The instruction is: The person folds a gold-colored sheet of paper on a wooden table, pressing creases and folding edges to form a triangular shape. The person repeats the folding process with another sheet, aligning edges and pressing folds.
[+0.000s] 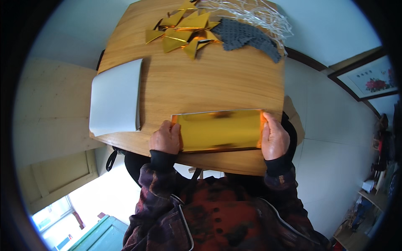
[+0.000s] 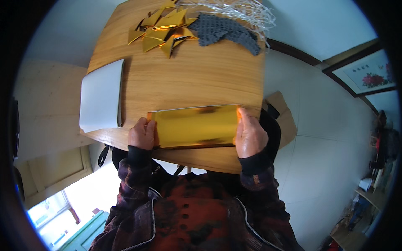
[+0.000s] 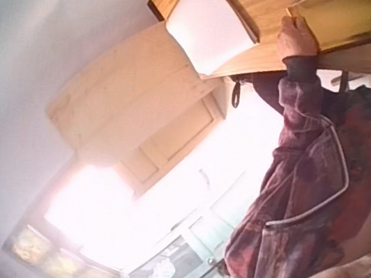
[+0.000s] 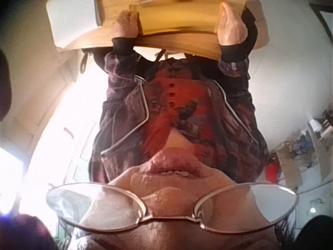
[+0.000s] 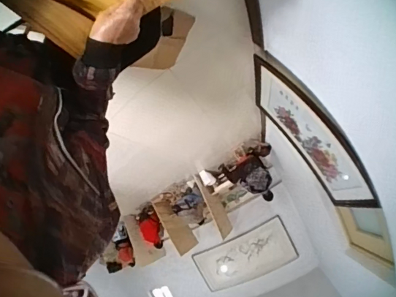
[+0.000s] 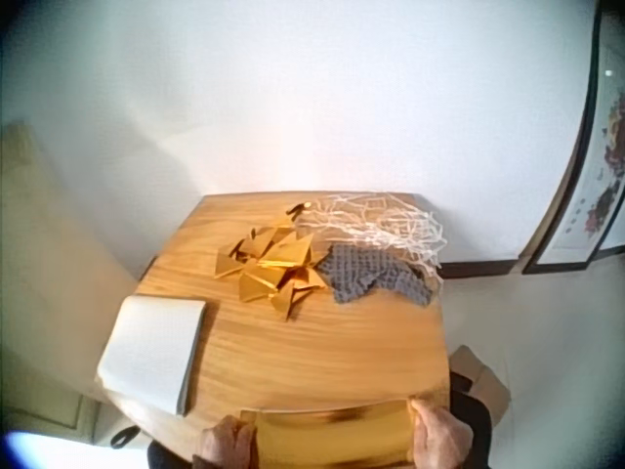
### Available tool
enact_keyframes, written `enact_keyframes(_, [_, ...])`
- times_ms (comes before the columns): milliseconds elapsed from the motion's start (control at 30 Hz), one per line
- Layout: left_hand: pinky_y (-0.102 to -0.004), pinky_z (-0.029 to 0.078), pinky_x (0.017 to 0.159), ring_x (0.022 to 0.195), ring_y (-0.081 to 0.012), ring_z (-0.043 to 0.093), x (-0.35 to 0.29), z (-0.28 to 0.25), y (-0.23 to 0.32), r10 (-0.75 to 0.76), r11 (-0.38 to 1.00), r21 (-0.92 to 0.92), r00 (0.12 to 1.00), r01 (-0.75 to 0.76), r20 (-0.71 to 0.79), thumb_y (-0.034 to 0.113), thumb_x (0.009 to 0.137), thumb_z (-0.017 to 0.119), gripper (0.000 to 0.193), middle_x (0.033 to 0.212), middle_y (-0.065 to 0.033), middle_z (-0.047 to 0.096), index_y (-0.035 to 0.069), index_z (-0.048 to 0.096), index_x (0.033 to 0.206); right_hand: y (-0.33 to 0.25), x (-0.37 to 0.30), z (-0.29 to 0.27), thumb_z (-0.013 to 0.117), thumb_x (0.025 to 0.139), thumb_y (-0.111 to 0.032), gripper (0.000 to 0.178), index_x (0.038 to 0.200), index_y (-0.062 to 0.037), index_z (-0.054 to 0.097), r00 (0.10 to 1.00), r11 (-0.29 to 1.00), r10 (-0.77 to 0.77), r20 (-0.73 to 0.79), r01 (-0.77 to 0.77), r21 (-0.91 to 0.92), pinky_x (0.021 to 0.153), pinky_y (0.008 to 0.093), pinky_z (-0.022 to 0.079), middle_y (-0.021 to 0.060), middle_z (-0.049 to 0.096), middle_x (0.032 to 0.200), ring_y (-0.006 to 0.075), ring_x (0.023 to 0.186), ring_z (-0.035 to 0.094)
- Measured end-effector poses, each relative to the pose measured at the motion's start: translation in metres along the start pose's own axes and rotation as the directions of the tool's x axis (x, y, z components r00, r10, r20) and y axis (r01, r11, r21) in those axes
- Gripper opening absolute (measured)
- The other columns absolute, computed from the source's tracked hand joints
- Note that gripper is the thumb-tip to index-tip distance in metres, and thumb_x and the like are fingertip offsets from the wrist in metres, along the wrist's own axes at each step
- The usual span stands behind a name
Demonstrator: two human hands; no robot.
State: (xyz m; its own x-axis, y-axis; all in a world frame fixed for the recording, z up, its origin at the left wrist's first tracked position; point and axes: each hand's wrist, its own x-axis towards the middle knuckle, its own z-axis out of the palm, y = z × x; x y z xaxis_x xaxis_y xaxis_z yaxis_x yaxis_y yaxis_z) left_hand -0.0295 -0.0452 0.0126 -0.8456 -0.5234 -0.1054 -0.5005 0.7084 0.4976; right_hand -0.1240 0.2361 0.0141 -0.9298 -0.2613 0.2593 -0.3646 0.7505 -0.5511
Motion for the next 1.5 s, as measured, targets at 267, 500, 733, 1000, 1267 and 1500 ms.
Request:
enact_keyframes(267, [-0.0505, 0.049, 0.064, 0.072, -0.0415, 0.063, -0.0005, -0.0015, 0.0041, -0.046, 0.999, -0.025, 0.999, 0.046, 0.024, 0.034, 0.092, 0.056, 0.027, 0.072, -0.0189, 0.066, 0.009, 0.061, 0.085, -0.0023, 0.0009, -0.002, 0.055, 0.091, -0.003, 0.029, 0.119, -0.0059, 0.062, 0.998, 0.999, 0.046, 0.047, -0.045, -0.01, 0.076, 0.0377, 0.055, 0.0166, 0.068, 0.103, 0.0341, 0.09, 0.067])
enact_keyframes(500, [-0.0454, 0.049, 0.062, 0.074, -0.0412, 0.063, -0.0009, -0.0039, 0.0094, -0.086, 0.996, 0.012, 0.996, 0.086, 0.038, 0.03, 0.092, 0.06, 0.026, 0.073, -0.0209, 0.064, 0.004, 0.061, 0.086, -0.0011, 0.0014, -0.0019, 0.055, 0.091, -0.004, 0.028, 0.117, -0.0059, 0.063, 0.999, 1.0, 0.022, 0.038, -0.022, -0.006, 0.075, 0.0374, 0.055, 0.0167, 0.068, 0.104, 0.0338, 0.09, 0.067])
enact_keyframes(733, [-0.0491, 0.049, 0.063, 0.074, -0.0415, 0.063, -0.0002, -0.0021, 0.0061, -0.068, 0.998, 0.001, 0.997, 0.068, 0.03, 0.033, 0.092, 0.058, 0.027, 0.074, -0.0197, 0.065, 0.007, 0.061, 0.085, -0.0012, 0.0013, -0.0013, 0.056, 0.091, -0.005, 0.027, 0.117, -0.0061, 0.063, 0.998, 0.999, 0.05, 0.045, -0.05, -0.002, 0.076, 0.0369, 0.055, 0.0166, 0.069, 0.104, 0.0333, 0.091, 0.068])
enact_keyframes(1000, [-0.0514, 0.048, 0.063, 0.073, -0.0421, 0.063, 0.0001, -0.0014, 0.0036, -0.058, 0.998, 0.026, 0.997, 0.057, 0.043, 0.036, 0.094, 0.055, 0.029, 0.073, -0.0199, 0.065, 0.008, 0.059, 0.085, -0.0015, 0.0014, -0.0013, 0.056, 0.091, -0.005, 0.027, 0.117, -0.0052, 0.063, 0.997, 0.999, 0.054, 0.05, -0.054, -0.007, 0.079, 0.0372, 0.055, 0.0168, 0.068, 0.106, 0.0335, 0.093, 0.067])
enact_keyframes(1267, [-0.052, 0.048, 0.064, 0.073, -0.0433, 0.062, 0.0006, -0.0017, 0.0043, -0.06, 0.998, 0.037, 0.997, 0.058, 0.042, 0.035, 0.094, 0.054, 0.029, 0.073, -0.021, 0.065, 0.008, 0.059, 0.085, -0.0036, 0.0016, -0.0026, 0.056, 0.091, -0.005, 0.027, 0.117, -0.0049, 0.062, 0.996, 0.998, 0.068, 0.054, -0.068, -0.007, 0.079, 0.0369, 0.055, 0.0159, 0.068, 0.107, 0.0325, 0.094, 0.067])
enact_keyframes(1500, [-0.0519, 0.048, 0.064, 0.074, -0.0434, 0.062, 0.001, -0.0012, 0.0032, -0.068, 0.997, 0.032, 0.996, 0.066, 0.053, 0.035, 0.094, 0.055, 0.029, 0.073, -0.0211, 0.065, 0.008, 0.058, 0.084, -0.0025, 0.0015, -0.0016, 0.056, 0.09, -0.004, 0.027, 0.117, -0.0048, 0.062, 0.997, 0.998, 0.058, 0.05, -0.057, -0.01, 0.079, 0.0369, 0.055, 0.0157, 0.068, 0.106, 0.0325, 0.093, 0.068])
